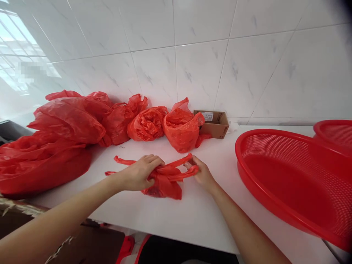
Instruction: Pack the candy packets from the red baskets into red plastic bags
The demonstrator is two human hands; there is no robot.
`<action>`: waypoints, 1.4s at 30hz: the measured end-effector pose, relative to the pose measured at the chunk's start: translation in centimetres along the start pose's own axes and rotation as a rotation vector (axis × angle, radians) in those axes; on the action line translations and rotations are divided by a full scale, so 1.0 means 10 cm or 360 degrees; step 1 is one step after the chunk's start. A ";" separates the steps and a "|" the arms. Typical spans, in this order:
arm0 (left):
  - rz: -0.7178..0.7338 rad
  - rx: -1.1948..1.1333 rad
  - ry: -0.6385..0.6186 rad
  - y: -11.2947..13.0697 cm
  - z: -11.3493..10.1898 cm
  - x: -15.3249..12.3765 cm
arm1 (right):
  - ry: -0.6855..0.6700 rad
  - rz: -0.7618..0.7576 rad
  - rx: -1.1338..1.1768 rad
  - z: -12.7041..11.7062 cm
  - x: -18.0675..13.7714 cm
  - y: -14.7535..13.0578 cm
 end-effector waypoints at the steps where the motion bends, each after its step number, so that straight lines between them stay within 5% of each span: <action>1: 0.0085 -0.0015 0.0004 0.11 0.05 0.04 | -0.0087 -0.0020 0.0141 0.01 -0.01 -0.07; 5: 0.0231 -0.0111 0.0049 0.34 0.15 0.18 | -0.0432 -0.0173 0.0486 0.02 -0.10 -0.36; 10: 0.0088 -0.0186 0.0115 0.35 0.20 0.23 | -0.0036 -0.0246 0.0424 -0.21 -0.11 -0.46; 16: 0.0161 -0.0158 0.0222 0.41 0.19 0.26 | 0.0105 -0.0292 0.0549 -0.31 -0.08 -0.50; 20: 0.0212 -0.0113 0.0213 0.43 0.17 0.29 | -0.0120 -0.0197 0.0664 -0.25 -0.09 -0.44; 24: 0.0249 -0.0092 0.0196 0.45 0.17 0.29 | -0.0385 0.0026 0.0399 -0.12 -0.13 -0.25; 27: 0.0295 -0.0102 0.0209 0.46 0.20 0.28 | -0.0453 -0.0034 0.0298 -0.05 -0.13 -0.20; 33: 0.0235 -0.0176 0.0224 0.41 0.23 0.24 | -0.0226 -0.0071 0.0106 -0.11 -0.10 -0.17; 42: 0.0203 0.0037 0.0193 0.42 0.38 0.33 | -0.0245 -0.0268 0.0141 -0.02 -0.07 -0.18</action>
Point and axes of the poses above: each hand's wrist, its own x-axis towards the middle knuckle, its own z-axis out of the palm, y = z × x, the point moved 6 cm from there along x, towards the middle knuckle, and after that the axes turned 7 degrees about -z, right-handed, at the moved point
